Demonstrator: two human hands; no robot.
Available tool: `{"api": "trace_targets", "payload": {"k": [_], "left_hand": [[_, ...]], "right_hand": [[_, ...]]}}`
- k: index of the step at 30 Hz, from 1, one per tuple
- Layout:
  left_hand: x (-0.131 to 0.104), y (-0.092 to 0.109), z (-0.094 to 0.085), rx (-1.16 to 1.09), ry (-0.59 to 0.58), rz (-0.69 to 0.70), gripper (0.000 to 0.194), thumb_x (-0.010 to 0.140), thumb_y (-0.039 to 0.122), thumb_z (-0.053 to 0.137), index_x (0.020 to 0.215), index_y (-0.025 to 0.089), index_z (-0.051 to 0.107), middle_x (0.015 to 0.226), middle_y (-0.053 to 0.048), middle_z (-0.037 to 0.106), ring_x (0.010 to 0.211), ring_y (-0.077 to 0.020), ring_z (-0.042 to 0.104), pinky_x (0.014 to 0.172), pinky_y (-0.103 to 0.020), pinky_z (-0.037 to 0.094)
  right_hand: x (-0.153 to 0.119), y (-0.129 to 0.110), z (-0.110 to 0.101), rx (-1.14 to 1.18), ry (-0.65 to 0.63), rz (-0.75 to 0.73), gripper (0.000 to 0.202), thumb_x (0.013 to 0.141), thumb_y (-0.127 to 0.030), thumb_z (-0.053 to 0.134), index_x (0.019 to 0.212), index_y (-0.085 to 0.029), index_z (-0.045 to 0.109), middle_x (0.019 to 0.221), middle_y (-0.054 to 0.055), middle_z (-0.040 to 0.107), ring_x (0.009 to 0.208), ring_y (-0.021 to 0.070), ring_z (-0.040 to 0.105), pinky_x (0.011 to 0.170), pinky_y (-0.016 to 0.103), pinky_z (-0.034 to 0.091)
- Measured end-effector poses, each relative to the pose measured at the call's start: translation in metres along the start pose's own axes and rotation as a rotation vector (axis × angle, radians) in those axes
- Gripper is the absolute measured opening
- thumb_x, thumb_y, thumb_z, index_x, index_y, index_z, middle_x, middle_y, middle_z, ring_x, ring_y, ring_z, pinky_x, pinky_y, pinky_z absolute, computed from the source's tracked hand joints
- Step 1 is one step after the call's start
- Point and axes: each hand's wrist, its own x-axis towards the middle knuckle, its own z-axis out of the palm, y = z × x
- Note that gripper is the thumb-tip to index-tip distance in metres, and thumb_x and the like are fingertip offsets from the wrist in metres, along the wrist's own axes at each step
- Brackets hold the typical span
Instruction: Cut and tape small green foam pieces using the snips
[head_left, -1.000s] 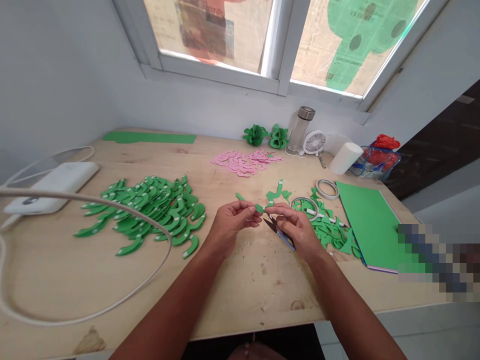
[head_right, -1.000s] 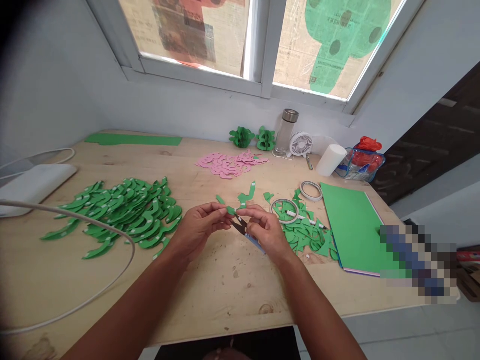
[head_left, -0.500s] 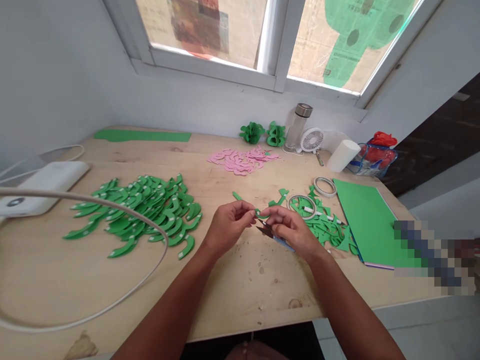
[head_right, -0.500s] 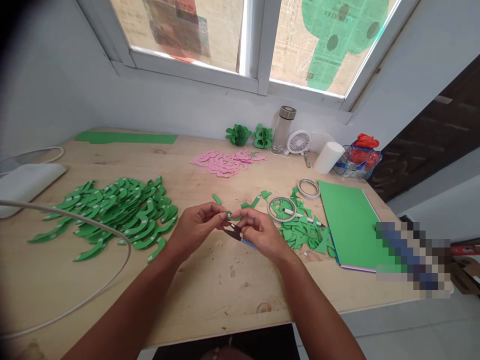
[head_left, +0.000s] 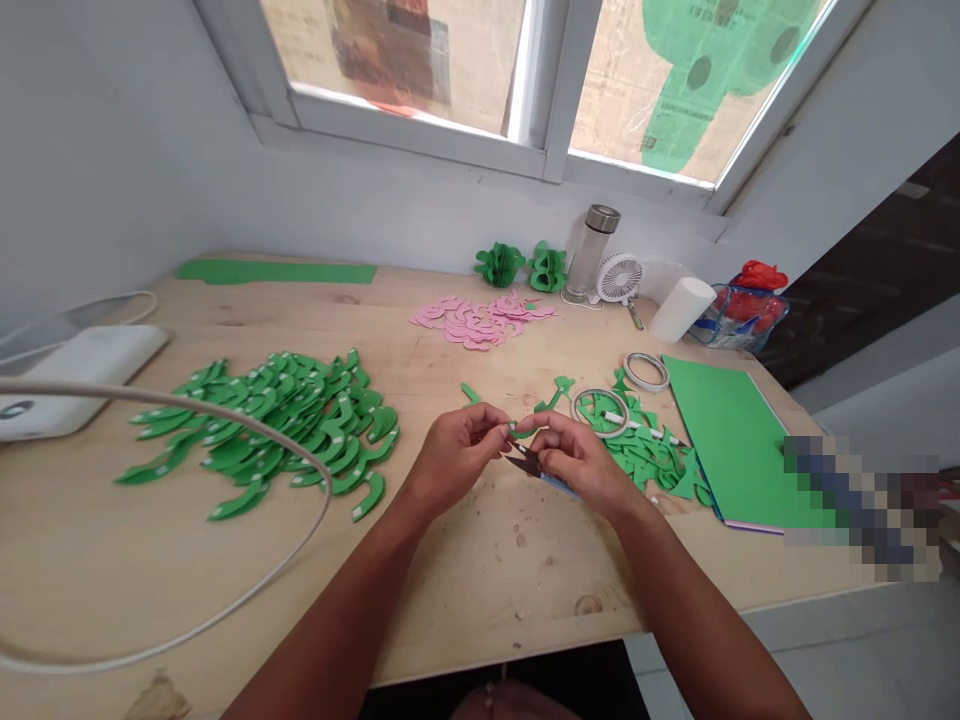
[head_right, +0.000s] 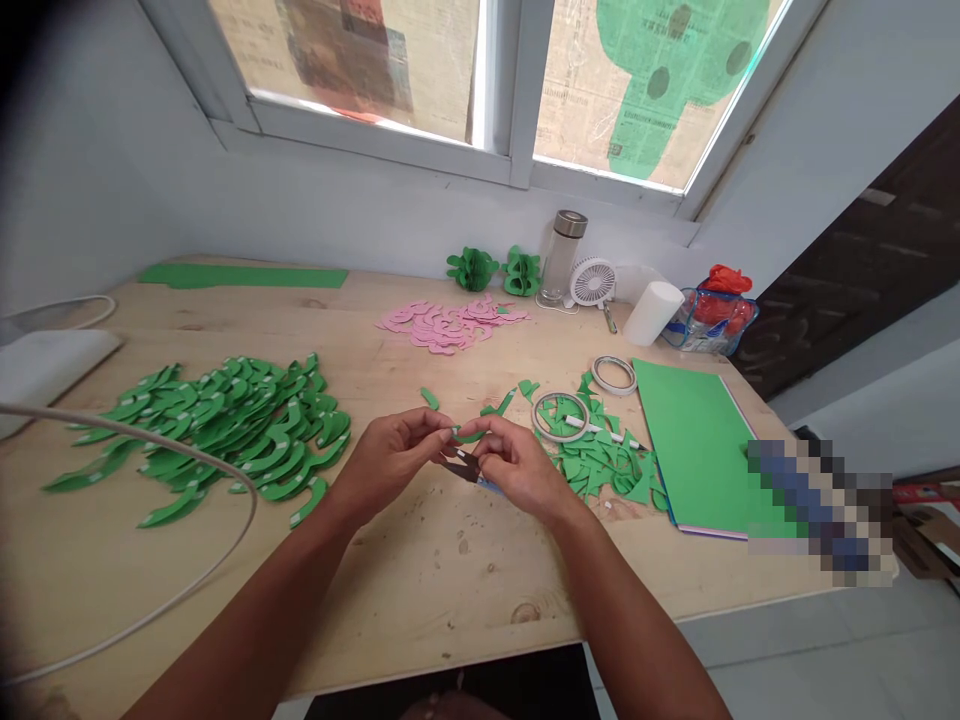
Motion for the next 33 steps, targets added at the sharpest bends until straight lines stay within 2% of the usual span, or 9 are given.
{"api": "trace_targets", "payload": {"k": [15, 26, 33], "left_hand": [[0.0002, -0.0069, -0.0041, 0.187, -0.066, 0.077, 0.013, 0.076, 0.029, 0.055, 0.075, 0.019, 0.064, 0.066, -0.002, 0.065, 0.063, -0.0168, 0.062, 0.060, -0.026, 0.048], [0.0004, -0.0054, -0.0030, 0.266, -0.064, 0.104, 0.015, 0.076, 0.027, 0.052, 0.075, 0.017, 0.062, 0.065, -0.001, 0.064, 0.062, -0.0157, 0.060, 0.059, -0.025, 0.047], [0.0001, -0.0056, -0.0025, 0.238, -0.046, 0.122, 0.013, 0.073, 0.024, 0.054, 0.074, 0.016, 0.064, 0.065, -0.001, 0.065, 0.061, -0.0156, 0.060, 0.057, -0.024, 0.046]], "right_hand": [[0.0002, -0.0008, 0.0004, -0.051, 0.002, 0.004, 0.032, 0.065, -0.010, 0.045, 0.094, -0.018, 0.054, 0.060, -0.005, 0.050, 0.051, 0.0083, 0.040, 0.049, 0.022, 0.025], [-0.0001, -0.0009, 0.0009, -0.067, -0.001, 0.001, 0.031, 0.065, -0.011, 0.044, 0.094, -0.017, 0.054, 0.059, -0.005, 0.049, 0.051, 0.0076, 0.039, 0.048, 0.021, 0.024], [0.0001, -0.0002, 0.0012, -0.060, 0.012, 0.011, 0.030, 0.065, -0.011, 0.045, 0.093, -0.017, 0.053, 0.060, -0.005, 0.050, 0.050, 0.0075, 0.039, 0.048, 0.021, 0.024]]}}
